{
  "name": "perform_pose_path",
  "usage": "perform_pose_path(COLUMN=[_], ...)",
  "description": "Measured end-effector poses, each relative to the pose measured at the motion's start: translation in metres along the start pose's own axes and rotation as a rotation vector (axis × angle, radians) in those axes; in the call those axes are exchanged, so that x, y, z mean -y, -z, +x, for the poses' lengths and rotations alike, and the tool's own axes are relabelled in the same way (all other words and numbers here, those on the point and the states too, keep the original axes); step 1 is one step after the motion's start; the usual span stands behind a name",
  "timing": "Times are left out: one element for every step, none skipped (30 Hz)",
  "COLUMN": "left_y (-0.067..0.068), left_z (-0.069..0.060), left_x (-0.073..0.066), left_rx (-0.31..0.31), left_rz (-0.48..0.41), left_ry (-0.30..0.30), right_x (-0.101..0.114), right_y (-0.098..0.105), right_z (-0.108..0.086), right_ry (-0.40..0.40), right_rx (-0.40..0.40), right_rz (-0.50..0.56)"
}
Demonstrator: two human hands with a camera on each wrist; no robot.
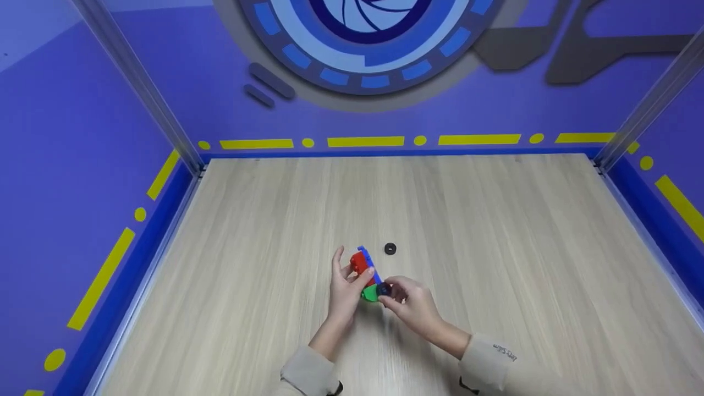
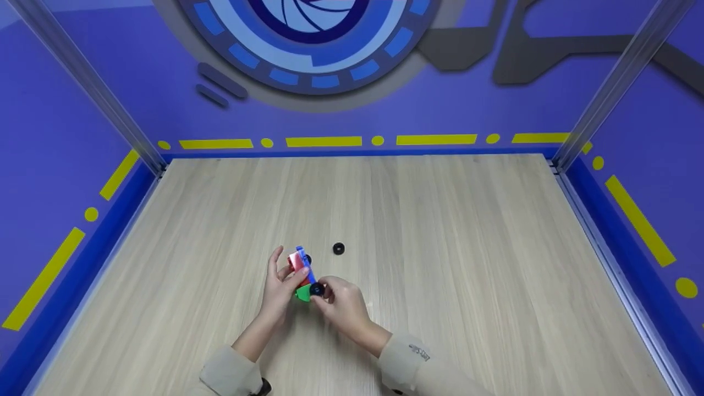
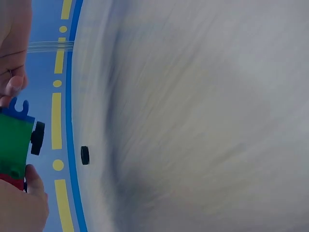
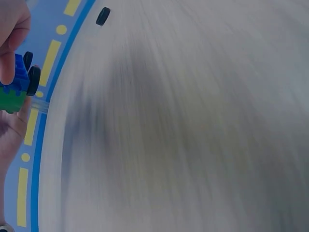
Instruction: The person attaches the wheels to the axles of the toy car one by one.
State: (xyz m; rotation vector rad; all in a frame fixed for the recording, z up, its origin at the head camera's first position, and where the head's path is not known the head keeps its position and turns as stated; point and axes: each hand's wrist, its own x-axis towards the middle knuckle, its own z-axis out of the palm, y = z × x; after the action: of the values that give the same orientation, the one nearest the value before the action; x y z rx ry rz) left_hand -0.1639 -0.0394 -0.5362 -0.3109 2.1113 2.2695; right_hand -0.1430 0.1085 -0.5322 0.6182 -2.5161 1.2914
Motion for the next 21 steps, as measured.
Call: perform_pose_path(left_y=[-0.001, -0.002, -0.003, -0.003, -0.004, -0.004, -0.005, -0.005, -0.005, -0.005, -0.005, -0.006, -0.006, -0.006, -0.006, -0.006, -0.006, -0.006, -0.005, -0.005, -0.005], left_z=[0.0, -0.001, -0.001, -0.001, -0.001, -0.002, -0.003, -0.004, -0.005, -0.007, -0.01, -0.012, -0.013, -0.015, -0.016, -0.017, -0.017, -0.016, -0.015, -0.014, -0.012], left_x=[0.001, 0.001, 0.001, 0.001, 0.001, 0.001, 0.0, -0.002, -0.005, -0.008, -0.011, -0.015, -0.018, -0.02, -0.022, -0.023, -0.022, -0.021, -0.019, -0.016, -0.013], left_rx=[-0.01, -0.019, -0.025, -0.029, -0.033, -0.036, -0.037, -0.039, -0.041, -0.041, -0.04, -0.039, -0.036, -0.033, -0.03, -0.027, -0.023, -0.02, -0.016, -0.013, -0.011], left_rz=[-0.006, -0.013, -0.025, -0.032, -0.033, -0.035, -0.035, -0.038, -0.035, -0.03, -0.022, -0.02, -0.015, -0.009, -0.001, 0.003, 0.007, 0.005, 0.003, -0.002, -0.008], left_ry=[-0.003, -0.007, -0.011, -0.015, -0.021, -0.02, -0.023, -0.021, -0.021, -0.021, -0.026, -0.023, -0.024, -0.024, -0.026, -0.029, -0.033, -0.032, -0.036, -0.041, -0.045], right_x=[0.0, 0.0, 0.001, 0.001, 0.001, 0.002, 0.002, 0.002, 0.002, 0.002, 0.002, 0.003, 0.003, 0.003, 0.003, 0.003, 0.003, 0.003, 0.003, 0.003, 0.003], right_y=[-0.001, -0.001, -0.002, -0.002, -0.003, -0.003, -0.004, -0.004, -0.005, -0.005, -0.006, -0.006, -0.007, -0.007, -0.008, -0.008, -0.008, -0.009, -0.009, -0.009, -0.009], right_z=[0.0, 0.0, 0.0, -0.001, -0.001, -0.001, -0.001, -0.001, -0.002, -0.002, -0.002, -0.003, -0.003, -0.003, -0.003, -0.003, -0.004, -0.004, -0.004, -0.004, -0.004], right_ry=[-0.004, -0.007, -0.009, -0.01, -0.009, -0.005, -0.001, 0.003, 0.007, 0.008, 0.008, 0.008, 0.004, 0.0, -0.002, -0.002, 0.0, 0.002, 0.005, 0.006, 0.008], right_rx=[-0.003, -0.006, -0.009, -0.012, -0.015, -0.02, -0.024, -0.025, -0.026, -0.024, -0.023, -0.021, -0.019, -0.017, -0.017, -0.018, -0.02, -0.022, -0.023, -0.023, -0.021], right_rz=[0.011, 0.022, 0.03, 0.035, 0.04, 0.045, 0.048, 0.047, 0.045, 0.044, 0.043, 0.041, 0.041, 0.04, 0.039, 0.036, 0.034, 0.031, 0.027, 0.025, 0.021])
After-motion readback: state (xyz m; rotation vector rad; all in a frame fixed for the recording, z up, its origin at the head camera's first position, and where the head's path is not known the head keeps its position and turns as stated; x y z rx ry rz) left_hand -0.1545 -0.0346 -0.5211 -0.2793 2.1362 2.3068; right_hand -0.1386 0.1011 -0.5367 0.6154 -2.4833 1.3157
